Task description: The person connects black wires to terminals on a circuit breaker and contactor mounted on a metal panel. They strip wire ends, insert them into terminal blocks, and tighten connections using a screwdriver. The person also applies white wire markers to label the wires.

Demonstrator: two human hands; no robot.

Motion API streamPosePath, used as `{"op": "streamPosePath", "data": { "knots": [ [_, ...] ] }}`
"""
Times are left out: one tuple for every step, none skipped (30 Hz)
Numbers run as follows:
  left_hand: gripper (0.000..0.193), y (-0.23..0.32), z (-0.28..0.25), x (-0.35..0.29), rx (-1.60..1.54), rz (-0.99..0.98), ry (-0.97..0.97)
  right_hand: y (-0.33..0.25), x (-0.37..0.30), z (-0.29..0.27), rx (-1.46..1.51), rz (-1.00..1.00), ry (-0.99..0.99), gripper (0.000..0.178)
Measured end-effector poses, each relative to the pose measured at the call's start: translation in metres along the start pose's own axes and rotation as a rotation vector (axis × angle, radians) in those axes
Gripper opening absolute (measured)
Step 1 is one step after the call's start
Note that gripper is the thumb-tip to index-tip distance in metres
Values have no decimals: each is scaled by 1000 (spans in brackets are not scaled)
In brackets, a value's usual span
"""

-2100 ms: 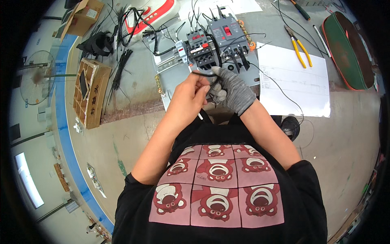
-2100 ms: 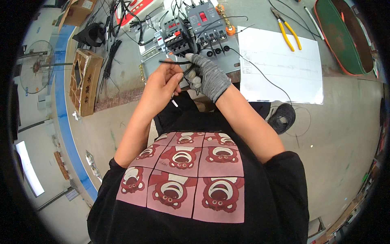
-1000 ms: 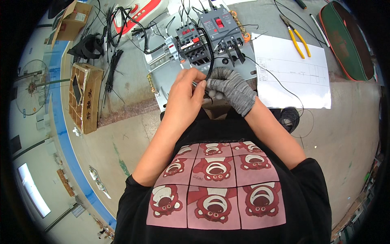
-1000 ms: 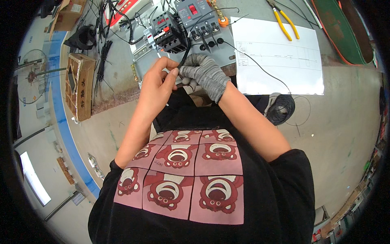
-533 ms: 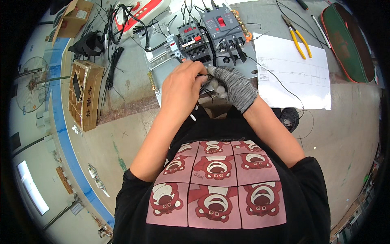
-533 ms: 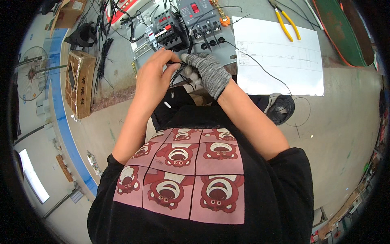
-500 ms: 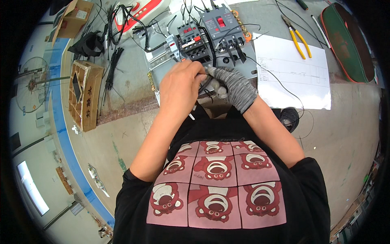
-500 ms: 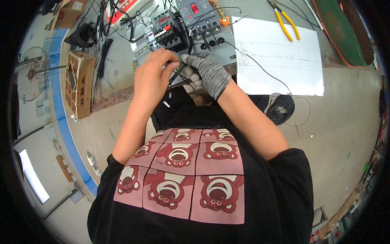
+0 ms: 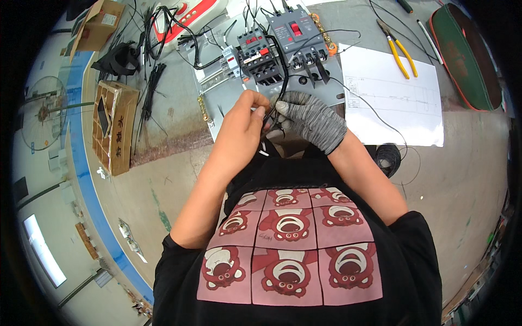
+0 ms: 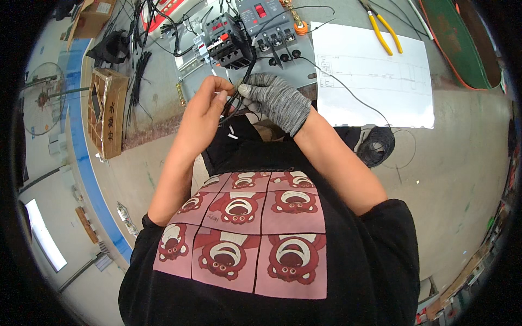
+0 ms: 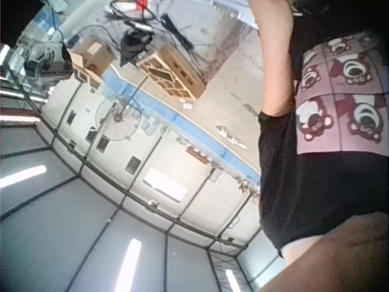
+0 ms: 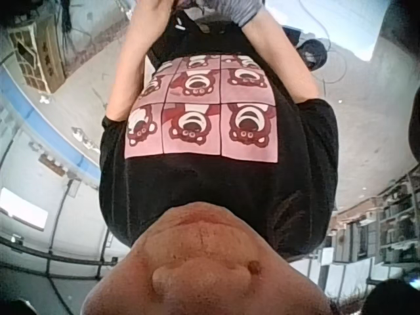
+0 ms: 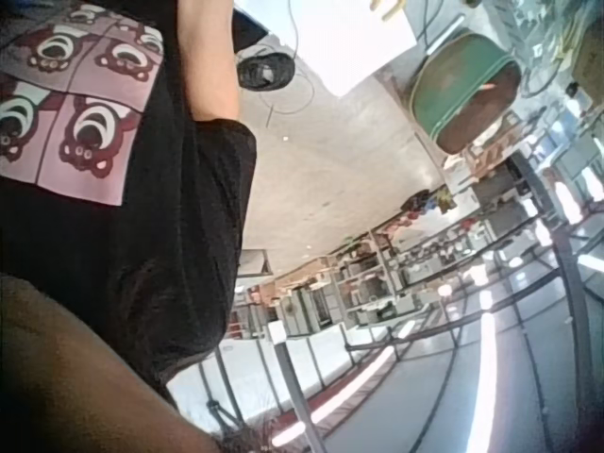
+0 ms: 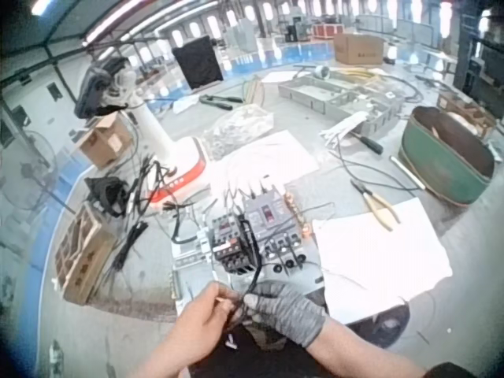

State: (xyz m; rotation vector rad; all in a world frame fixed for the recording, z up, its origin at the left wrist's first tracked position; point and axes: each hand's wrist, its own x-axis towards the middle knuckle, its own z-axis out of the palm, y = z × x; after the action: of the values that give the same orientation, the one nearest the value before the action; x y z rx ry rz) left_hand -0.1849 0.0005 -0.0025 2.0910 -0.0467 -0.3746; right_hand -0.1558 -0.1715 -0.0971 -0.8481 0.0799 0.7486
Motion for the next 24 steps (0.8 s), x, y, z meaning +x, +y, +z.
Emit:
{"op": "streamPosePath", "data": {
  "knots": [
    [12,-6,-3,5,-109,-38,-27,-2,-1,-1,-9,-14,-20,19],
    [13,-9,-4,7,-219,-75,-55,-4,-2,0,-18,-28,-39,19],
    [15,4,-4,9,-439,-222,-65,-9,-5,4,-41,-4,30,18],
    [15,6,-6,10,-422,-245,-109,-10,-7,6,-16,0,35,18],
    [16,7,-8,12,-405,-267,-152,-11,-9,7,9,3,41,18],
    [17,7,-10,14,-390,-286,-195,-12,-9,8,31,7,47,19],
    [19,2,-13,19,-413,-317,-276,-11,-7,1,-14,36,18,19],
    [19,1,-13,20,-443,-341,-291,-12,-9,-1,31,47,-18,19],
    [19,1,-13,23,-473,-361,-303,-15,-11,0,72,57,-58,19],
    [19,1,-13,25,-502,-381,-314,-18,-12,0,113,68,-99,19],
    [21,-4,-11,25,-540,-390,-350,-12,-9,-8,68,82,-84,18],
    [22,-3,-12,25,-514,-385,-366,-19,-12,1,90,105,-98,19],
    [23,-3,-14,27,-525,-375,-385,-12,-8,-4,100,90,-88,20],
    [24,-2,-16,29,-535,-364,-404,-7,-3,-10,109,74,-78,21],
    [25,-4,-17,28,-589,-371,-402,-9,-4,-8,92,80,-65,20],
    [26,-6,-17,28,-643,-378,-401,-13,-5,-5,75,86,-52,20],
    [27,-8,-17,28,-697,-386,-400,-16,-5,-3,60,92,-39,19],
    [27,-11,-15,28,-627,-315,-369,-16,-5,-4,67,87,-51,18],
    [28,-14,-12,28,-556,-245,-337,-16,-3,-5,76,82,-63,18],
    [28,-16,-9,27,-485,-176,-305,-15,-3,-6,85,77,-75,18],
    [18,-13,-7,26,-403,-151,-218,-18,-6,0,36,67,-5,17],
    [14,-3,-10,25,-169,-57,-176,-20,-7,2,24,81,20,16],
    [11,7,-14,24,64,38,-132,-21,-8,3,11,96,44,16],
    [8,12,-17,24,300,136,-82,-22,-7,3,-3,108,64,15]
  ]
}}
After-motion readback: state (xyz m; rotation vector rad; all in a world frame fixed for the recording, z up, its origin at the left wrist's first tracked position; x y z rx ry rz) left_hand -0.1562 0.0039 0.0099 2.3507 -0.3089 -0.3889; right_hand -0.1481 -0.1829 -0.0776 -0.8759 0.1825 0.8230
